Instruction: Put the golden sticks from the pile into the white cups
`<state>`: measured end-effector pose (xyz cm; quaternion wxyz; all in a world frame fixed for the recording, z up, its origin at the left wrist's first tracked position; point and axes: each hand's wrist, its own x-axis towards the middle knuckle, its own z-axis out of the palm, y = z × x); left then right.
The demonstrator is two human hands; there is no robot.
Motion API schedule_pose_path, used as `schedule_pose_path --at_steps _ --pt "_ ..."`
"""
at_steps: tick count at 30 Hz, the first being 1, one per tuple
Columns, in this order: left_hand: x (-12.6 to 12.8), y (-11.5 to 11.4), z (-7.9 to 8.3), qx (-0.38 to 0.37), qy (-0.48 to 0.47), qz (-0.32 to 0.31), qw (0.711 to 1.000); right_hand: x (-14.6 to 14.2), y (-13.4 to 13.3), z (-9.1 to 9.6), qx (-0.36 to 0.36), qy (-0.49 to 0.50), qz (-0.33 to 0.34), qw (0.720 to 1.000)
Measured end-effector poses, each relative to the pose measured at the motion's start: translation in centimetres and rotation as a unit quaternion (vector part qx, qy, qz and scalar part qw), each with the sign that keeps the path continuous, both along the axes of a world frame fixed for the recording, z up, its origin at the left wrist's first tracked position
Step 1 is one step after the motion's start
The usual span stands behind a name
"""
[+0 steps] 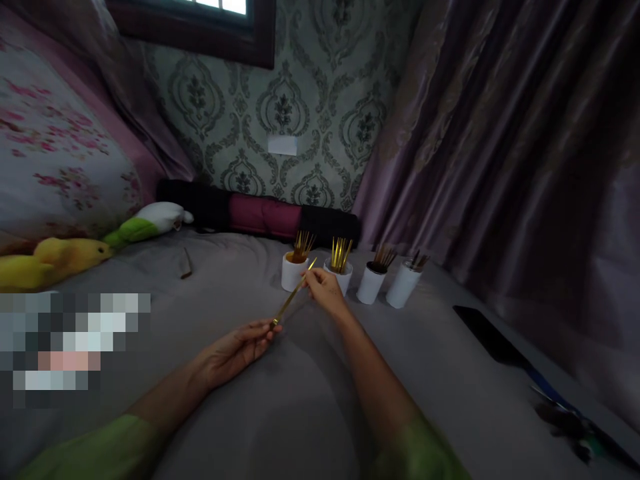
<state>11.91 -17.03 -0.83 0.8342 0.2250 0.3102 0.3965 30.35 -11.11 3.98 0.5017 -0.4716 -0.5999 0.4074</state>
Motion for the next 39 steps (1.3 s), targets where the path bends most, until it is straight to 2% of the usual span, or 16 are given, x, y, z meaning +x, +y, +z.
schedule_pose_path --at_steps 9,15,24,39 --pt "-0.1 0.1 -0.3 0.007 -0.009 -0.007 1.0 1.3 0.7 2.3 0.0 0.029 -0.063 0.998" --pt "-0.1 0.0 0.0 -0.005 0.002 0.015 1.0 1.9 0.7 2.5 -0.027 0.034 -0.069 0.997" --pt "-0.1 0.2 -0.2 -0.007 -0.015 0.012 1.0 2.4 1.0 2.7 -0.057 0.059 -0.064 0.995" --pt "-0.5 0.8 -1.0 -0.031 -0.068 0.006 0.997 4.3 1.9 6.4 -0.019 0.041 -0.13 0.99"
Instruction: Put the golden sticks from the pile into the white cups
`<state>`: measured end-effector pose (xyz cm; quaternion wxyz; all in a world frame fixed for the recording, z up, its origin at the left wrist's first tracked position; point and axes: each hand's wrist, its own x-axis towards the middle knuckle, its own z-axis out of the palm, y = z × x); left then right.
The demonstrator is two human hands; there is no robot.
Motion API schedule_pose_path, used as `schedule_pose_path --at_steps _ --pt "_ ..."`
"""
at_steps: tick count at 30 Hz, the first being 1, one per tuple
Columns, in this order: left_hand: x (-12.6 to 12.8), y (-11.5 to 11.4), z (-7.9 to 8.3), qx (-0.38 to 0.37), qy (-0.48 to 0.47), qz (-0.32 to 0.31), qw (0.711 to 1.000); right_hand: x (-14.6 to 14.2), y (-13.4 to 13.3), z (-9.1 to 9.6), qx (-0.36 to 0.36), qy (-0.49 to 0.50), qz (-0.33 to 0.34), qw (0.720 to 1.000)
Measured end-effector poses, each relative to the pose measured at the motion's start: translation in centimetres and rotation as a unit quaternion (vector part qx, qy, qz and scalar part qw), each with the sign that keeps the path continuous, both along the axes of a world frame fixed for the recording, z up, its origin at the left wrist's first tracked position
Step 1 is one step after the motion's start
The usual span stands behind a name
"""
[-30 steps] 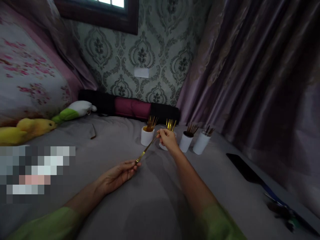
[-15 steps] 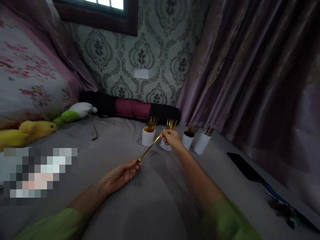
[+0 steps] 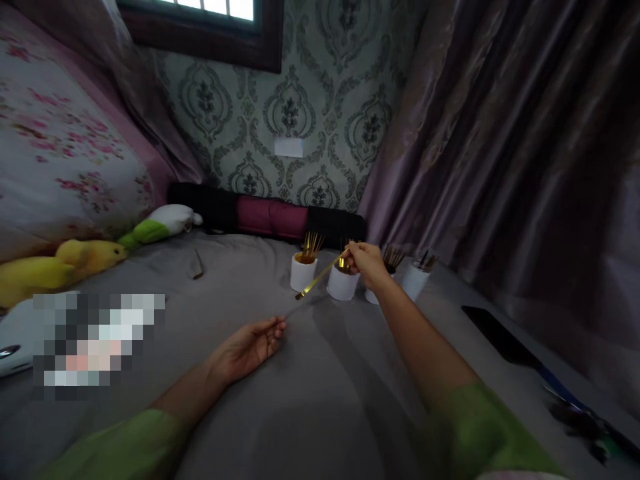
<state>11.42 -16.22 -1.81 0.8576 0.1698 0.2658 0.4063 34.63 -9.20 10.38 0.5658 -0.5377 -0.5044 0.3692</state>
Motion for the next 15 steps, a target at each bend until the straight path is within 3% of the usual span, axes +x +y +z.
schedule_pose_path --at_steps 15 --pt "-0.1 0.0 0.1 -0.009 -0.007 -0.001 1.0 0.8 2.3 4.0 0.055 -0.058 -0.108 0.991"
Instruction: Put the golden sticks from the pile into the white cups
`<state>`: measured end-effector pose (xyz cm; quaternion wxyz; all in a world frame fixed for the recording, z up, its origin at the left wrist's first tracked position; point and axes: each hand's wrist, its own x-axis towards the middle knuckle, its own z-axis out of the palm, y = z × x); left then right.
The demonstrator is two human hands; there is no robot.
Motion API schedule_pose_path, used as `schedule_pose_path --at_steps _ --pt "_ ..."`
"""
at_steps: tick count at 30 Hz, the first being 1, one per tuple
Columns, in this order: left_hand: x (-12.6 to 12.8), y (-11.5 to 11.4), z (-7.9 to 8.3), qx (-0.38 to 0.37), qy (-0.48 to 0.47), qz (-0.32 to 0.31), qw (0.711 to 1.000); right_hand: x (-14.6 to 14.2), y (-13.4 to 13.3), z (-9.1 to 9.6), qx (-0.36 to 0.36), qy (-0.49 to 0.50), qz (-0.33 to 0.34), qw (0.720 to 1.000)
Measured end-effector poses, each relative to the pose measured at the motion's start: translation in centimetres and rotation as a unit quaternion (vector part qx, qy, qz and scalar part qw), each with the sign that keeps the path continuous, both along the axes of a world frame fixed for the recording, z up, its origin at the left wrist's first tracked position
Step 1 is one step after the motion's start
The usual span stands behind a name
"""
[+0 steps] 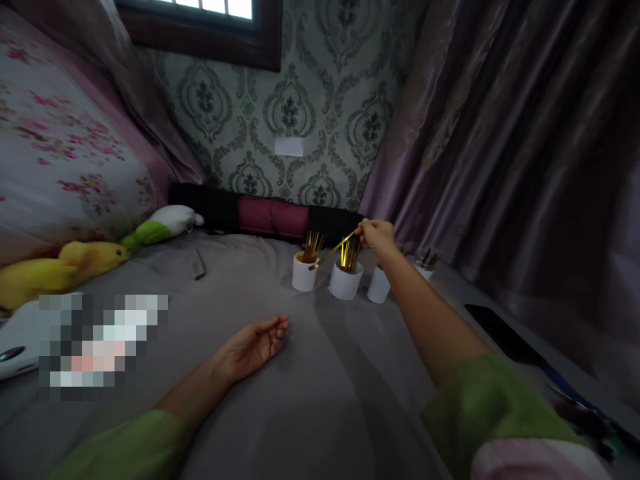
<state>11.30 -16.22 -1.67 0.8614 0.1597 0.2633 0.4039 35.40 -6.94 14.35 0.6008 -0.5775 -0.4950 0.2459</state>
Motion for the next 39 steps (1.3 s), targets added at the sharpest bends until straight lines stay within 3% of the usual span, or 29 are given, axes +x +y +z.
schedule_pose_path --at_steps 12,20,30,39 --pt "0.0 -0.2 0.2 -0.007 0.005 0.005 1.0 -0.1 2.7 1.4 0.038 -0.064 -0.043 0.996" --pt "0.0 -0.2 0.3 -0.012 0.005 0.005 1.0 -1.2 4.4 1.5 0.057 -0.164 -0.071 0.982" --pt "0.0 0.0 -0.1 -0.002 -0.009 0.002 1.0 -3.7 5.8 0.6 0.074 -0.299 -0.002 0.951" --pt "0.0 0.0 0.0 -0.006 -0.004 0.008 1.0 -5.5 7.0 -0.3 0.046 -0.333 0.055 0.94"
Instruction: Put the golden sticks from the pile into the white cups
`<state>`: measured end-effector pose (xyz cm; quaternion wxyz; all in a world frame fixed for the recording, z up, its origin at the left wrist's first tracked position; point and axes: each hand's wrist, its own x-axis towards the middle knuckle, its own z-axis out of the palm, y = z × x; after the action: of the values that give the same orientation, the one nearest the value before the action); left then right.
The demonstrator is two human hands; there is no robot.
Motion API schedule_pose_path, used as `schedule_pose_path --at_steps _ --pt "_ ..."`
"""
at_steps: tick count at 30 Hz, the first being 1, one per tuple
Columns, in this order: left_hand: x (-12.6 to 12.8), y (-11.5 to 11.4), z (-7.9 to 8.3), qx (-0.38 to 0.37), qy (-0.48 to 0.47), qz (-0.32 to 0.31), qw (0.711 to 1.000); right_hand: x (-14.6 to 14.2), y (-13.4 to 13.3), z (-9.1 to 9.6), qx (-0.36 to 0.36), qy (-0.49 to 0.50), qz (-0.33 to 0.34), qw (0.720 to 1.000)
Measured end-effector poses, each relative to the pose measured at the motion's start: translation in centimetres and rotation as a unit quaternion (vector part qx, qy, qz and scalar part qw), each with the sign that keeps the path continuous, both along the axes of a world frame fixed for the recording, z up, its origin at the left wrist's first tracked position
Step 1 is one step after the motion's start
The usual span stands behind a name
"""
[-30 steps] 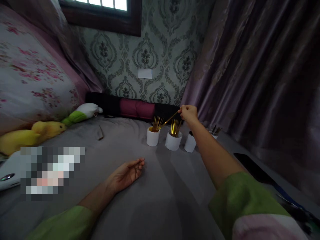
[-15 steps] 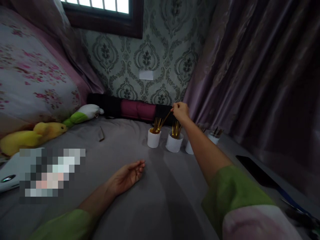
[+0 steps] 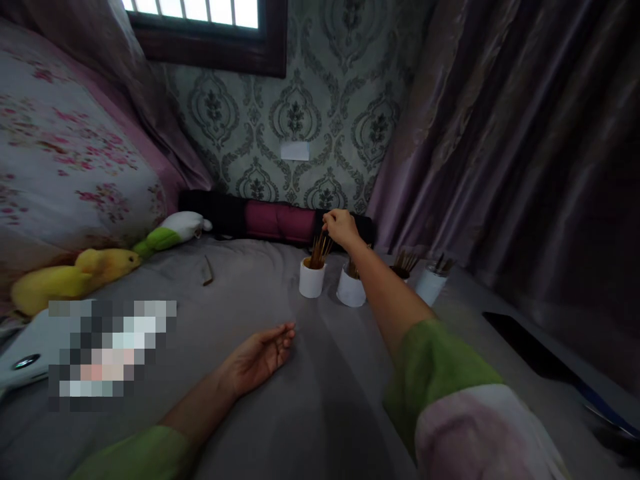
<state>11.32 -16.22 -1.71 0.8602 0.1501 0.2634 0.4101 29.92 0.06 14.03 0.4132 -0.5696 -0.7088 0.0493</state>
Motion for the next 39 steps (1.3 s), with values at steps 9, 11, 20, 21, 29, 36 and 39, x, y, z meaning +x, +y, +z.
schedule_pose_path --at_steps 9,11,20,21,29,36,39 --pt "0.0 0.0 0.1 -0.006 0.005 0.001 1.0 -0.5 1.0 -0.9 -0.026 -0.031 0.023 0.999" --pt "0.0 0.0 0.1 -0.008 0.006 0.0 1.0 -0.7 1.1 -1.1 -0.039 -0.038 0.031 0.998" --pt "0.1 0.0 0.1 -0.003 0.001 0.0 1.0 -2.0 1.6 -2.0 -0.073 -0.064 0.047 0.994" --pt "0.1 0.0 0.1 -0.002 -0.001 0.0 1.0 -2.1 1.6 -2.1 -0.077 -0.069 0.048 0.994" --pt "0.1 0.1 0.0 0.003 -0.002 -0.004 1.0 -2.6 1.9 -2.6 -0.105 -0.077 0.055 0.99" --pt "0.1 0.2 -0.2 0.001 -0.002 -0.007 1.0 -2.8 1.8 -2.7 -0.111 -0.07 0.027 0.991" --pt "0.1 0.1 -0.1 -0.005 0.003 -0.002 1.0 -2.7 1.9 -2.7 -0.112 -0.066 0.02 0.991"
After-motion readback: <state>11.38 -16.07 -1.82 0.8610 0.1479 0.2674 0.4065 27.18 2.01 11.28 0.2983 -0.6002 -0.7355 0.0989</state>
